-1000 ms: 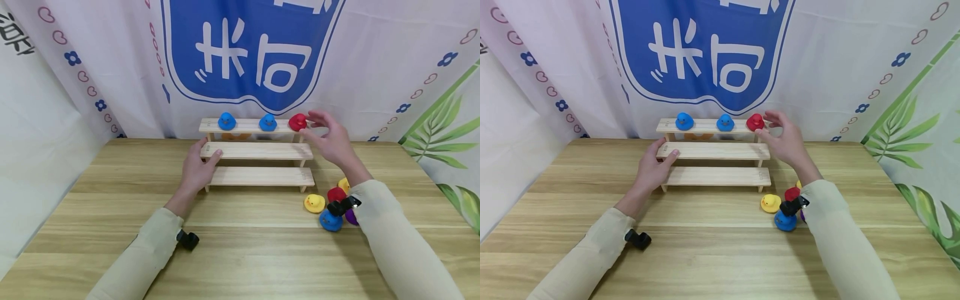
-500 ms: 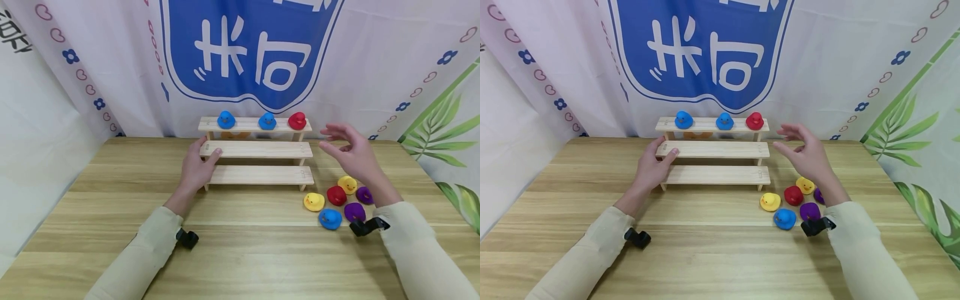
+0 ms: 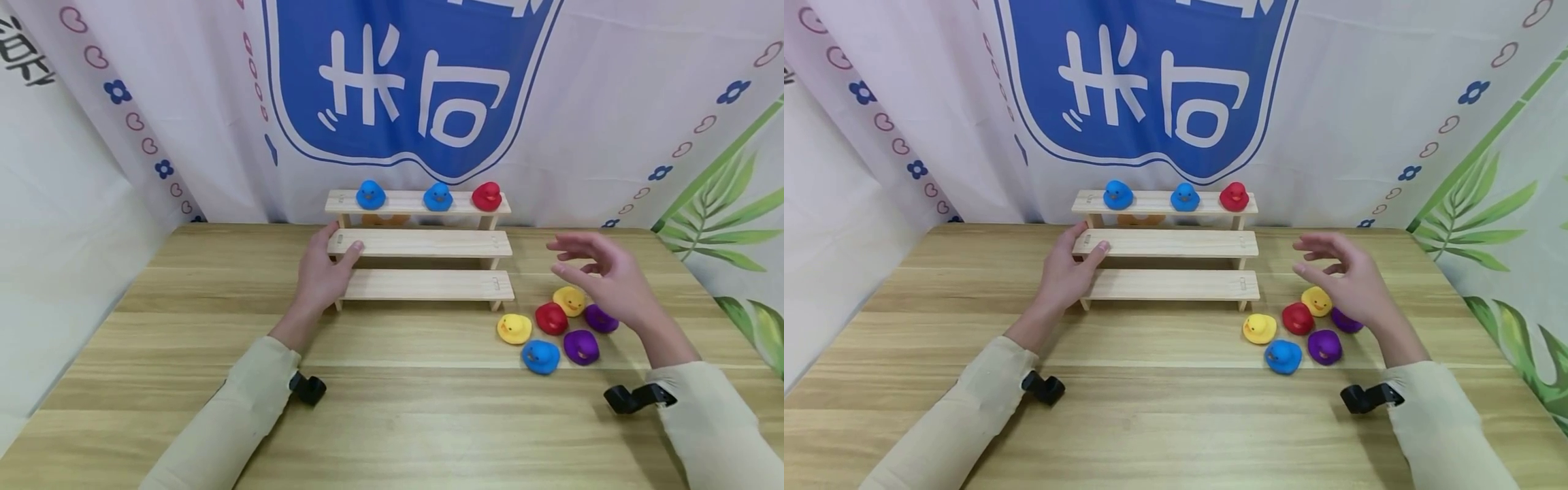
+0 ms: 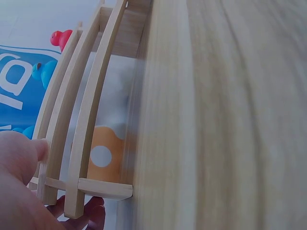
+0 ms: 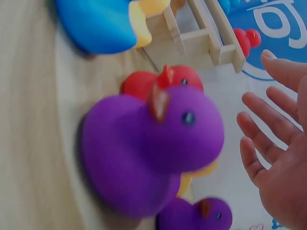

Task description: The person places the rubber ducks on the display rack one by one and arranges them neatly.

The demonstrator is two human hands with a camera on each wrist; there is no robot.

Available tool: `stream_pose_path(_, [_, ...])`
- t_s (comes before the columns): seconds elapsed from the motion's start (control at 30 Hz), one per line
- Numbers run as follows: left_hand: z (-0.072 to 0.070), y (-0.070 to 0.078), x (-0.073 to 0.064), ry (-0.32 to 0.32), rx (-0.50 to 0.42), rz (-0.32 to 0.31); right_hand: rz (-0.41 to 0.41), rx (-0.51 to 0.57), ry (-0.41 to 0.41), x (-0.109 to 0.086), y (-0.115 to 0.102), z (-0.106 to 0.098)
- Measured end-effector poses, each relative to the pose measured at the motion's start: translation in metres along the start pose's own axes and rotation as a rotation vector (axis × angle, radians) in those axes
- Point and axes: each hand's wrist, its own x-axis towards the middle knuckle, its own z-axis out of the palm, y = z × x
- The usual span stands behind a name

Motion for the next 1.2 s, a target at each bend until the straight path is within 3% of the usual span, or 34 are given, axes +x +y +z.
stream_pose_path(0.17, [0.0, 0.001, 0.0, -0.001, -0.006, -0.006, -0.014, 0.034, -0.025, -0.008, 0.013, -0.005])
stream_pose_path(0.37, [-0.001, 0.001, 0.001, 0.001, -0.002, -0.002, -0.028, 0.05, -0.117, -0.015, 0.029, -0.012])
stream_pose_path(0.93, [-0.002, 0.002, -0.001, -0.003, 0.006, 0.008, 0.123, -0.001, -0.239, -0.025, 0.046, -0.019])
stream_pose_path(1.2, [-0.001, -0.001, -0.002, -0.011, 0.0, 0.005, 0.103, 0.003, -0.255, -0.028, 0.053, -0.017])
